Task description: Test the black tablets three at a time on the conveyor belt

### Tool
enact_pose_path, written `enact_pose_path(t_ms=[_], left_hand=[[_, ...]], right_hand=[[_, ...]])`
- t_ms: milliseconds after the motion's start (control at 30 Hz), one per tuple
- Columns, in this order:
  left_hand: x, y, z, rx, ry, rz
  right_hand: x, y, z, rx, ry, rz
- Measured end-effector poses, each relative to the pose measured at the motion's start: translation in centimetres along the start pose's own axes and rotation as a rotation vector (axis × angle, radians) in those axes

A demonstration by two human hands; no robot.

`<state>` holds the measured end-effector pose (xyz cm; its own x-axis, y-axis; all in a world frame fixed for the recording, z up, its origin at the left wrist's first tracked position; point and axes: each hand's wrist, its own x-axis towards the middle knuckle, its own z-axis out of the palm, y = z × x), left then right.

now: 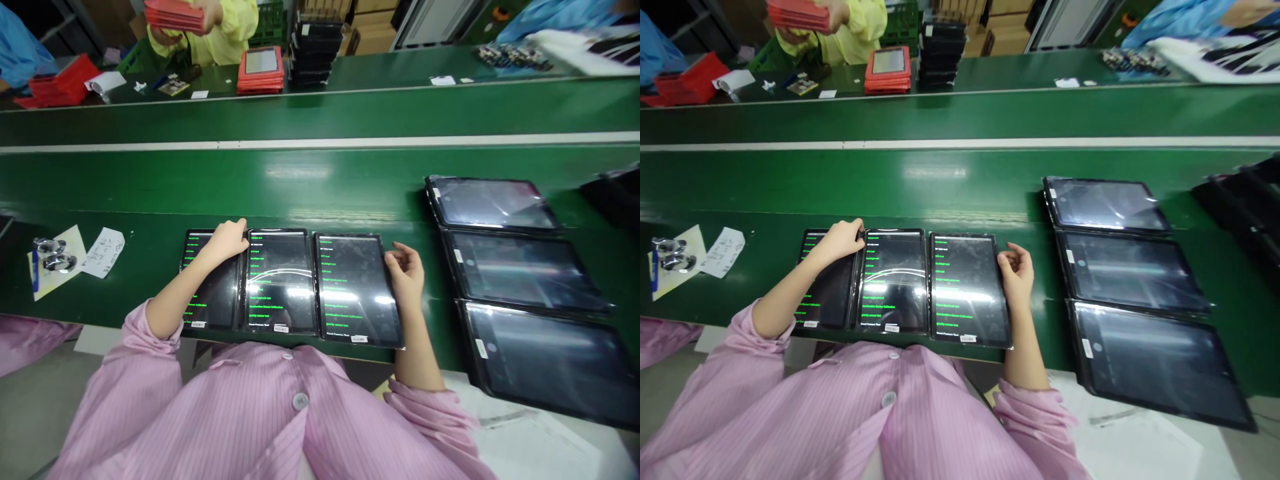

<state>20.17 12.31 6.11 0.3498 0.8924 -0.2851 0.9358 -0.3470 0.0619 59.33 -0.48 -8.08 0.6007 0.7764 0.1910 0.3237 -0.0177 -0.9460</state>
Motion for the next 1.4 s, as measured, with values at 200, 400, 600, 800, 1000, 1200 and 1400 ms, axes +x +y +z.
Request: enact_pose_path(t_ms=[200, 400, 600, 800, 1000, 1200, 1400], left_hand=[[0.1, 0.0, 0.1, 0.008, 0.001, 0.006], [0.2, -0.1, 0.3, 0.027, 0.005, 0.008], [0.4, -0.4, 0.7, 0.05, 0.015, 0.016], [0.6, -0.8, 1.0, 0.07, 0.024, 0.026], [0.9, -0.9, 1.1, 0.104, -0.002, 0.027], [0.9, -0.4, 1.6, 0.045, -0.005, 0.002], [1.6, 0.8, 1.9, -0.012, 0.005, -0.049]], right_hand=[[-0.2, -1.1, -0.3, -0.052, -0.057, 0.031], [-0.1, -0.9, -0.3, -0.015, -0.028, 0.027], [-0.1, -1.3, -0.2, -0.013, -0.049, 0.05], [-0.1, -1.5, -0.4, -0.008, -0.076, 0.053], [-0.1, -1.9, -0.3, -0.012, -0.082, 0.056], [0.3, -3.3, -0.6, 0.01, -0.063, -0.048], [2.4, 0.5, -1.3, -0.048, -0.066, -0.006]])
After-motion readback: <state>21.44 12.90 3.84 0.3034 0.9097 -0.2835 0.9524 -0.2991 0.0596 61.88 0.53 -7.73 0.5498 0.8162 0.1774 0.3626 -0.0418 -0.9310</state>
